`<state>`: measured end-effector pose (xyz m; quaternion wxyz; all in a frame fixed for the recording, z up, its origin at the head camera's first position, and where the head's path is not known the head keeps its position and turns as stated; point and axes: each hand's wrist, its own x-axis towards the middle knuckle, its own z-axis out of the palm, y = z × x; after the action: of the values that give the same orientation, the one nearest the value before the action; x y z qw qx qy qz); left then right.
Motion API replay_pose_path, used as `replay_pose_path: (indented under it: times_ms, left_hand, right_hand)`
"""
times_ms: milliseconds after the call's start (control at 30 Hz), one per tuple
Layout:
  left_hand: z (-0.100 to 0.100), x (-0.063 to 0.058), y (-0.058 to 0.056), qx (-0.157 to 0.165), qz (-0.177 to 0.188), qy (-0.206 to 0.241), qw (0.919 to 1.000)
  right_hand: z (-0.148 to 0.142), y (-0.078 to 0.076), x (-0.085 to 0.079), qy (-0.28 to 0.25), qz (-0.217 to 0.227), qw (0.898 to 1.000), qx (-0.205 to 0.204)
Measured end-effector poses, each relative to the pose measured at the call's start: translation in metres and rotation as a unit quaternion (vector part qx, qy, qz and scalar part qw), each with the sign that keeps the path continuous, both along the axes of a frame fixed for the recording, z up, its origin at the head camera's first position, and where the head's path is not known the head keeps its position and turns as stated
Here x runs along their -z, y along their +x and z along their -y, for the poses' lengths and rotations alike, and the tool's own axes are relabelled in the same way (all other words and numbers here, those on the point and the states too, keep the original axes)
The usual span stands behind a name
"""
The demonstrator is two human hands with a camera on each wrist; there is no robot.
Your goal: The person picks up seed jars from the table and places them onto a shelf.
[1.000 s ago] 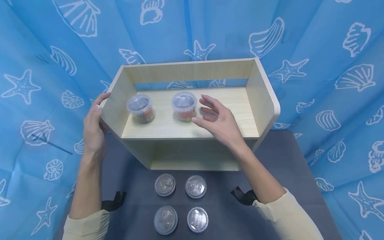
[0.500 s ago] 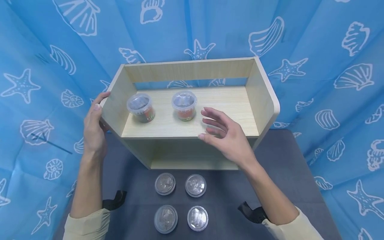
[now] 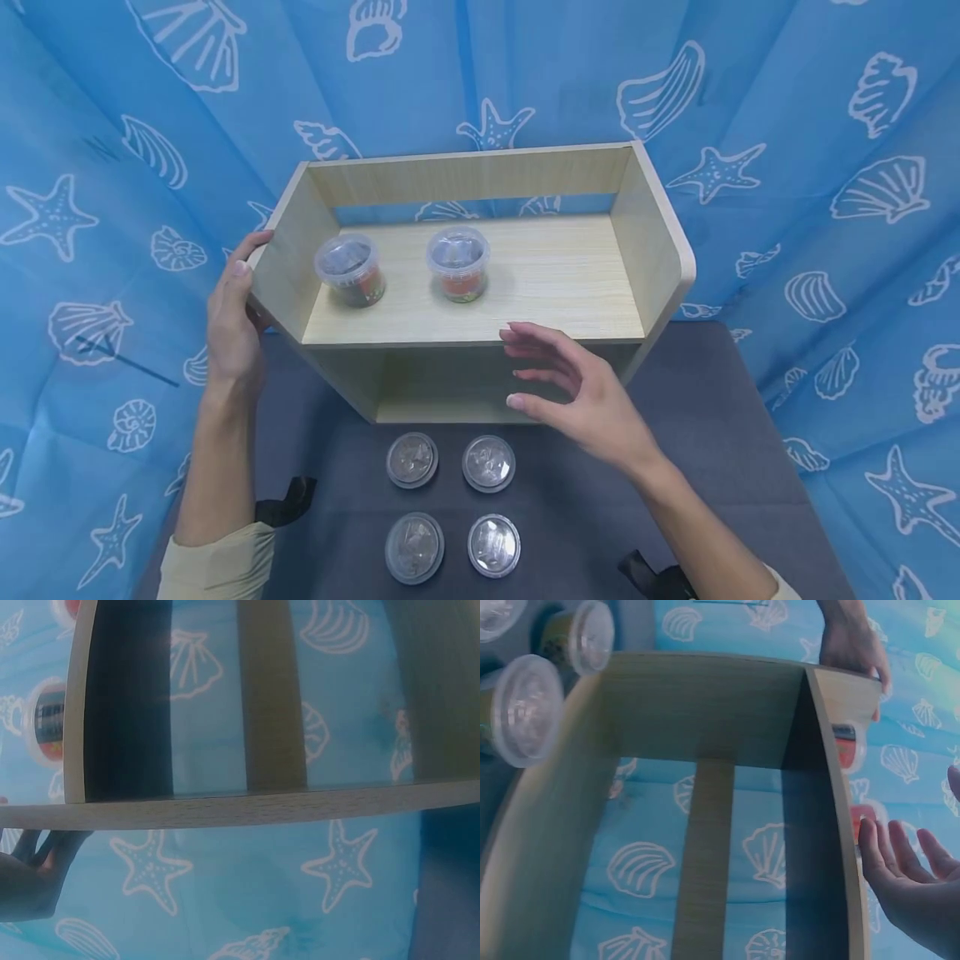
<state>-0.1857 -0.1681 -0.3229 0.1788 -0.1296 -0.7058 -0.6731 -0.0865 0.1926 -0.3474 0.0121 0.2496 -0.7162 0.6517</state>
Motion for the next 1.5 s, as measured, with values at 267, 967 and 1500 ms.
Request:
replay_pose_path:
  times_ms: [267,967,1500]
  left_hand:
    - [0.001,-0.002,0.001,-0.008,0.003,-0.006,0.9999]
    - [0.003,-0.002,0.003,-0.015,0.005,-0.016,0.9998]
    - [0.003,0.000,0.000,-0.006,0.005,-0.016,0.9998]
  right_hand:
    - [-0.003,0.012,0.022,0.022,-0.002,1.000,-0.018]
    - [0.010,0.039,0.102,0.034,0.050,0.995,-0.086]
    - [0.019,0.055,0.163,0.025,0.038,0.992,-0.120]
